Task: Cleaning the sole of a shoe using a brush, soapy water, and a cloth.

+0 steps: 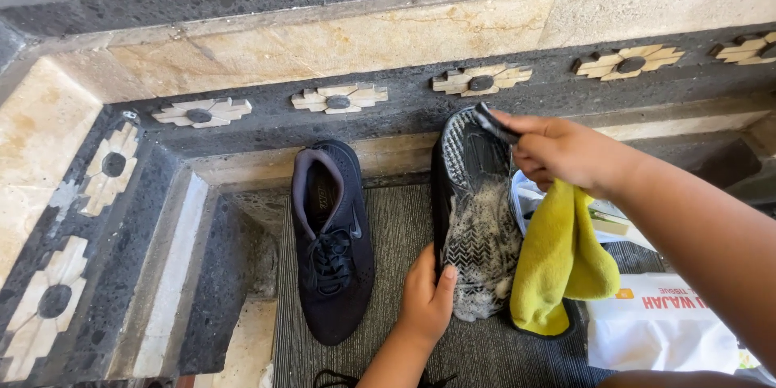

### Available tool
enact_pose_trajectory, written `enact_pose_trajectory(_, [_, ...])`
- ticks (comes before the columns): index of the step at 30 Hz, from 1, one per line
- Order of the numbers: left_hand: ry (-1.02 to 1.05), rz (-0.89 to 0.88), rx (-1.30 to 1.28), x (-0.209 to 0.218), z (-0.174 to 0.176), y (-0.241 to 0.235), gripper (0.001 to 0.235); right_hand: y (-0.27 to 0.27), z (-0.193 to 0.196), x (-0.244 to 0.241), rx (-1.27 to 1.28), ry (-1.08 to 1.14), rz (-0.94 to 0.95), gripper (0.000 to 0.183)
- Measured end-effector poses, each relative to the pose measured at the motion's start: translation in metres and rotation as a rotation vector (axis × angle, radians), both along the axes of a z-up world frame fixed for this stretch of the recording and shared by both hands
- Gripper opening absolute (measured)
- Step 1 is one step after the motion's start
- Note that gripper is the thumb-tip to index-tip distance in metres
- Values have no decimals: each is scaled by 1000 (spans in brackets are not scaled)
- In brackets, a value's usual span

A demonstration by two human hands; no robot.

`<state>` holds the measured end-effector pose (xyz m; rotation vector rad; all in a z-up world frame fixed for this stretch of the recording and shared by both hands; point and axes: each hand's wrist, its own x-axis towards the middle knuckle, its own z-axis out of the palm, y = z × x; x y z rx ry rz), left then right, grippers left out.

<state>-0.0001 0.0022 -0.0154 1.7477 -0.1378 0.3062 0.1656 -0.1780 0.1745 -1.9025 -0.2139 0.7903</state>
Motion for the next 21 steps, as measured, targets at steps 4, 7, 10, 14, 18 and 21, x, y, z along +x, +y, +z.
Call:
enact_pose_trajectory(4, [44, -8, 21, 0, 7, -1, 77, 15, -23, 13, 232, 55, -121, 68])
enact_pose_trajectory(7, [1, -11, -7, -1, 7, -1, 82, 33, -14, 7, 175, 28, -244, 76])
enact_pose_trajectory(10, [-8, -7, -15, 0, 5, 0, 82, 39, -7, 4, 85, 34, -200, 71])
enact_pose_trajectory(14, [-31, -10, -25, 1, 8, -1, 77, 45, -1, 0, -82, -51, -131, 68])
enact_pose_trajectory(18, [-55, -12, -46, 1, 6, 0, 75, 51, 14, -10, -297, -163, -3, 69])
enact_pose_trajectory(21, [-52, 0, -37, 1, 8, 0, 72, 54, 37, -31, -413, -118, 176, 64])
